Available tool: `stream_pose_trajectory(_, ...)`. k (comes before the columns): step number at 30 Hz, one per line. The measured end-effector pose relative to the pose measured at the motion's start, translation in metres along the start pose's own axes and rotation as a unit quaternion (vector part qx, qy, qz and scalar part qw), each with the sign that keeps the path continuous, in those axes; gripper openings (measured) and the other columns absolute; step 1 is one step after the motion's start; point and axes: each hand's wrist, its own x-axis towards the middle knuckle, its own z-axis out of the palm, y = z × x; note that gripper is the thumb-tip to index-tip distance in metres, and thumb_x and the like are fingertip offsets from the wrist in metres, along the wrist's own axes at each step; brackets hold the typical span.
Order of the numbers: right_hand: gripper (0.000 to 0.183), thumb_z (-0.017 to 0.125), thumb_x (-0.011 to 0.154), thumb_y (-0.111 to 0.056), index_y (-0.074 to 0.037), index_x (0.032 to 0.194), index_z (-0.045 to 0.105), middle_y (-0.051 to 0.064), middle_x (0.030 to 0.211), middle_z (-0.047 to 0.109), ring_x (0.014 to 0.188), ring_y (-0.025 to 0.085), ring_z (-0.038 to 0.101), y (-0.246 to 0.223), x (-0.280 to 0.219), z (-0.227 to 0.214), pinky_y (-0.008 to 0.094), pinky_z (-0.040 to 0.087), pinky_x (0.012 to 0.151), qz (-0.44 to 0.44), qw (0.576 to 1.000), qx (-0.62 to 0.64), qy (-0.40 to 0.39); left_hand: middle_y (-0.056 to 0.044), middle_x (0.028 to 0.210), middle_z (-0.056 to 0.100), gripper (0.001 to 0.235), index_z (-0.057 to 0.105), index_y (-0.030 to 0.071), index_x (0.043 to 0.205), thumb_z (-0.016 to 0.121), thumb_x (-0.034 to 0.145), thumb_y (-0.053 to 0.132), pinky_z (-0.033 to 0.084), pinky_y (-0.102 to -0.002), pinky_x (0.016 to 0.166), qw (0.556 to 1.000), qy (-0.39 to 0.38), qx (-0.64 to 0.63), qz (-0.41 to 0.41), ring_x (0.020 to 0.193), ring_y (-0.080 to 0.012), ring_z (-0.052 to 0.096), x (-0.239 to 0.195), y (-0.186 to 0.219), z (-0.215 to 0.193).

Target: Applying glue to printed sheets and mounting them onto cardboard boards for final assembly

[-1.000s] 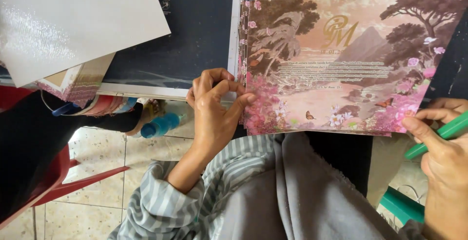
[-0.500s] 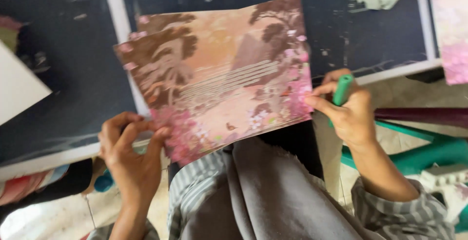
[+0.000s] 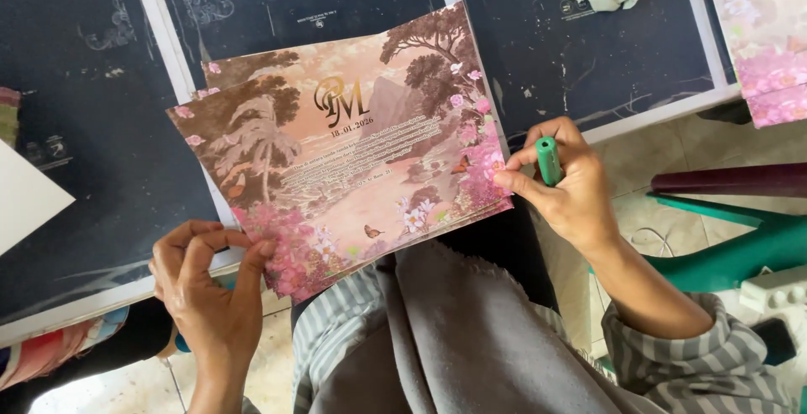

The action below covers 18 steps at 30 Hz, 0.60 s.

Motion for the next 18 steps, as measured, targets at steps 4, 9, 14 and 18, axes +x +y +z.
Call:
stream_pose_trajectory(4, 0.011, 0.078, 0.076, -0.014, -0.010, 0.079, 0.068, 0.003, 0.089, 0.050, 0.090, 0.014, 0.051, 0.001, -0.001, 0.000, 0.026, 0.043, 0.081, -0.011, 1.000, 0.001, 0.001, -0.011, 0.110, 0.049, 0.031, 0.056, 0.009, 0.093, 0.077, 0.085, 0.031, 0.029, -0.047, 0.085, 0.993, 0.039, 0.080, 0.079, 0.104, -0.0329, 0.048, 0.000, 0.005, -0.004)
stream_pose_trajectory(9, 0.013, 0.076, 0.080, -0.018, -0.008, 0.085, 0.068, 0.008, 0.097, 0.053, 0.094, 0.019, 0.054, 0.003, -0.008, -0.003, 0.029, 0.039, 0.091, -0.044, 0.996, -0.082, -0.014, -0.021, 0.131, 0.045, 0.031, 0.052, 0.011, 0.123, 0.057, 0.093, 0.017, 0.033, -0.056, 0.102, 0.963, 0.038, 0.102, 0.245, 0.119, -0.0407, 0.050, -0.001, 0.037, 0.025)
stream_pose_trajectory(14, 0.015, 0.076, 0.085, -0.017, -0.008, 0.094, 0.068, 0.005, 0.108, 0.053, 0.098, 0.017, 0.054, -0.007, -0.010, -0.003, 0.027, 0.036, 0.096, 0.021, 0.989, -0.146, -0.028, -0.009, 0.150, 0.030, 0.091, 0.038, 0.020, 0.140, 0.079, 0.066, 0.055, 0.030, -0.052, 0.110, 0.957, -0.106, 0.110, 0.247, 0.140, -0.0317, 0.029, 0.035, 0.054, 0.058)
stream_pose_trajectory(18, 0.013, 0.078, 0.087, -0.004, 0.001, 0.092, 0.066, 0.011, 0.109, 0.052, 0.101, 0.020, 0.054, -0.003, -0.009, -0.002, 0.029, 0.042, 0.086, 0.025, 0.990, -0.136, -0.010, -0.002, 0.155, 0.004, 0.083, 0.019, 0.030, 0.148, 0.032, 0.081, 0.078, 0.001, -0.058, 0.113, 0.951, -0.150, 0.188, 0.194, 0.142, -0.0288, -0.004, 0.069, 0.044, 0.056)
